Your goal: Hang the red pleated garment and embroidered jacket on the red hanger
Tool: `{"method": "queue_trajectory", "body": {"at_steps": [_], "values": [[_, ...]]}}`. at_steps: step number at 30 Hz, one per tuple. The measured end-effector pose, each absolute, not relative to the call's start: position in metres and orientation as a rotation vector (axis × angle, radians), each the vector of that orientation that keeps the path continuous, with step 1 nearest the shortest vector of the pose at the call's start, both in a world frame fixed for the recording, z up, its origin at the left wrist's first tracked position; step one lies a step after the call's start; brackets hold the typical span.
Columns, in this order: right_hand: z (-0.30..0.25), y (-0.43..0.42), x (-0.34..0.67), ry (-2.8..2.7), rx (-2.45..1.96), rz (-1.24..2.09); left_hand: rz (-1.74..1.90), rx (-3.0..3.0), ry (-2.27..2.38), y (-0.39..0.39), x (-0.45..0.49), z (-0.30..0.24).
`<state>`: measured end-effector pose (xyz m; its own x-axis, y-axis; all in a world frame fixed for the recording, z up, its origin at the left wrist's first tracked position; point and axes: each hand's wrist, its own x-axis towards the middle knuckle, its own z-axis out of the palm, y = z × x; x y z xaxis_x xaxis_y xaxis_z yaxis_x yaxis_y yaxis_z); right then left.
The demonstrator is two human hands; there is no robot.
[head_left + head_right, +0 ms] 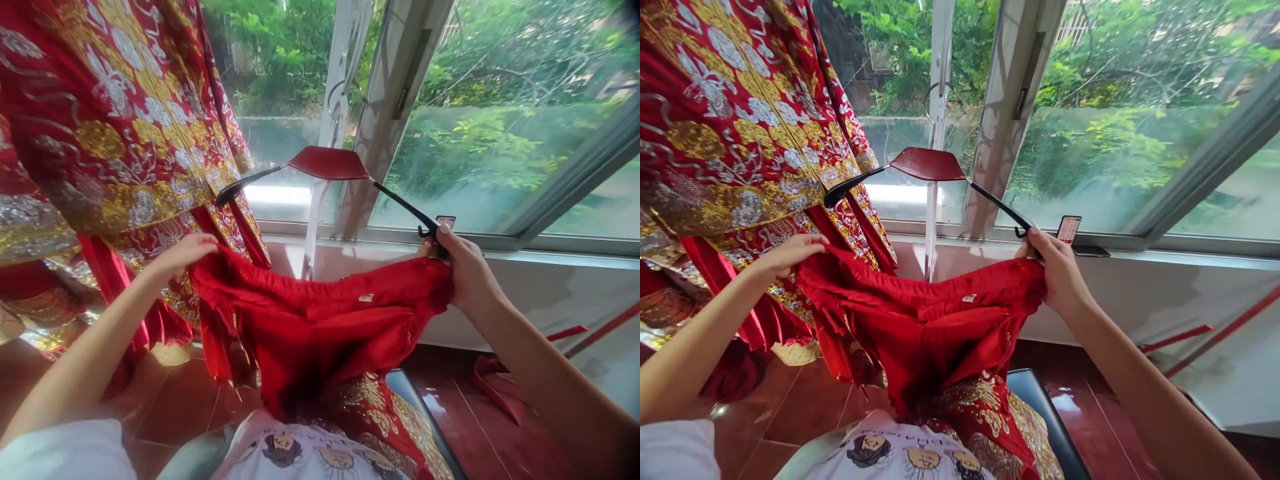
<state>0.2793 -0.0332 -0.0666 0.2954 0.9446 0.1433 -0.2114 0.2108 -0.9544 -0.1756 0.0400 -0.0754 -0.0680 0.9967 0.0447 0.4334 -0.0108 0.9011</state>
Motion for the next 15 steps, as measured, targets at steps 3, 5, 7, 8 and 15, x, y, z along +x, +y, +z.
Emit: {"method": "queue_trajectory", "body": {"at_steps": [3,5,7,8,15], "values": [[-0.062,-0.032,0.283,-0.884,-0.991,1.005,0.971,1.502,1.666,0.064,-0.184,-0.061],[-0.06,-0.031,0.285,-0.88,-0.964,1.023,0.924,1.409,1.69,0.074,-0.18,-0.05],[-0.059,-0.03,0.286,-0.904,-0.937,1.046,0.889,1.325,1.726,0.079,-0.169,-0.038],[-0.059,-0.03,0.286,-0.92,-0.926,1.058,0.876,1.32,1.741,0.079,-0.162,-0.032],[-0.056,-0.029,0.287,-0.94,-0.897,1.092,0.901,1.647,1.748,0.078,-0.131,0.015]]}}
